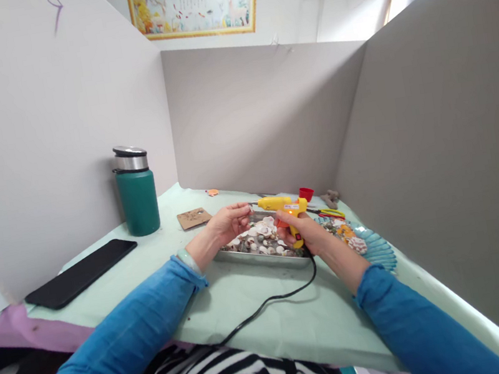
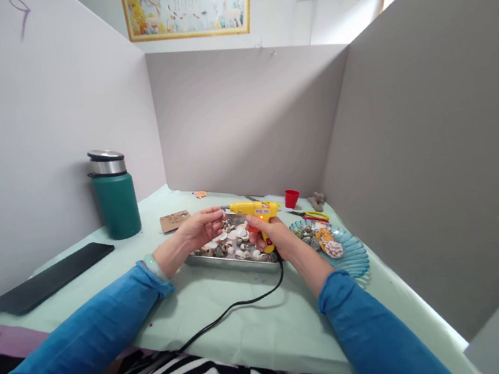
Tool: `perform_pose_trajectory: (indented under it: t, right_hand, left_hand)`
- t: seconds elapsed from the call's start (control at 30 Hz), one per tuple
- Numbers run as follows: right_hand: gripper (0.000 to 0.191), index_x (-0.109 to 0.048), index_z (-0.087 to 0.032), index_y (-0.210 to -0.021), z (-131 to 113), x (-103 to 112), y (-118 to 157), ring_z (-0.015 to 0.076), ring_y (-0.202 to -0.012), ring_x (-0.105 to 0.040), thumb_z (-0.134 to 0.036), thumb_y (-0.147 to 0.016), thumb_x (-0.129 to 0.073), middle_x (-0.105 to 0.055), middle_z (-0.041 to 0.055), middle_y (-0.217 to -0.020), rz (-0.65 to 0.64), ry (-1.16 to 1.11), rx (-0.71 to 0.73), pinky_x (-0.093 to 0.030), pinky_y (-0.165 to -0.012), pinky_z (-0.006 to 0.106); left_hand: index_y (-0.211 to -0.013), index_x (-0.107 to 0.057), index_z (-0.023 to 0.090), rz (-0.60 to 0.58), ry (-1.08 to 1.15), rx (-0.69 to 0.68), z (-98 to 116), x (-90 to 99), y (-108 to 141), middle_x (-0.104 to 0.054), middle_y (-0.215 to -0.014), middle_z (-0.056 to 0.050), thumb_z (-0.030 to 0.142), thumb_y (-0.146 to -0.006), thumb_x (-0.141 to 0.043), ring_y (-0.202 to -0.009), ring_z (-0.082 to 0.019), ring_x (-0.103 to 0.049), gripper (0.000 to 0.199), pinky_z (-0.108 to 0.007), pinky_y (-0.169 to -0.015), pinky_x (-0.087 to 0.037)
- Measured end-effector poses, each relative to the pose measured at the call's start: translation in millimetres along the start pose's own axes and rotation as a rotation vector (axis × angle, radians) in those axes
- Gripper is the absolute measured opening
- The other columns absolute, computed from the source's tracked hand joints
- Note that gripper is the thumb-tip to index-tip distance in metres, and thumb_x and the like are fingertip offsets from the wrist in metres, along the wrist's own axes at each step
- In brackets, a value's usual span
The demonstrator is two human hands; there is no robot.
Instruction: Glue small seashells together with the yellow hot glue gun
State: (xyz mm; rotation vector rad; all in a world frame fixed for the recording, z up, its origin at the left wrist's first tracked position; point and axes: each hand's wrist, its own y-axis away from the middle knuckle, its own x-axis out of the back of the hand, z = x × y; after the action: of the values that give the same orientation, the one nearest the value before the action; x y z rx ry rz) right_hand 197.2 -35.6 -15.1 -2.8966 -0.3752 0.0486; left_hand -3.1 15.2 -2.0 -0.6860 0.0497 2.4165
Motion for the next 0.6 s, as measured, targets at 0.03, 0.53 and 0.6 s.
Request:
perform_pose_trajectory:
  t: [0.03,0.53,0.6]
  right_hand:
    - [0.035,-0.055,-0.016,-0.072,-0.3,0.0,0.0,0.0044,-0.031,-0.036,-0.050,-0.072,-0.060,-0.056,-0.0026,-0.047,-0.001,0.001,-0.001,-0.034,-0.034,0.019]
    - [0.033,-0.056,-0.016,-0.072,1.5,0.4,-0.3,0.0045,-0.030,-0.037,-0.049,-0.073,-0.060,-0.055,-0.0027,-0.047,-0.015,-0.007,0.001,-0.033,-0.033,0.019]
    - [0.033,-0.056,-0.016,-0.071,0.3,-0.3,0.3,0.0044,-0.030,-0.036,-0.048,-0.073,-0.060,-0.054,-0.0027,-0.046,-0.021,-0.011,0.003,-0.033,-0.033,0.019]
  left_hand:
    - [-0.081,-0.058,0.012,-0.001,0.002,0.000,-0.1,0.0,0.0,-0.055,-0.059,0.002,0.009,-0.068,-0.067,-0.046,-0.005,-0.051,0.017,-0.019,-0.050,-0.046]
    - [-0.082,-0.059,0.011,0.037,0.022,-0.020,2.0,-4.4,2.7,-0.055,-0.060,0.001,0.008,-0.069,-0.065,-0.044,-0.003,-0.047,0.015,-0.019,-0.049,-0.044]
    - [-0.082,-0.059,0.011,0.040,0.022,-0.021,1.7,-3.9,2.2,-0.055,-0.060,0.001,0.008,-0.070,-0.065,-0.044,-0.003,-0.047,0.014,-0.019,-0.049,-0.044]
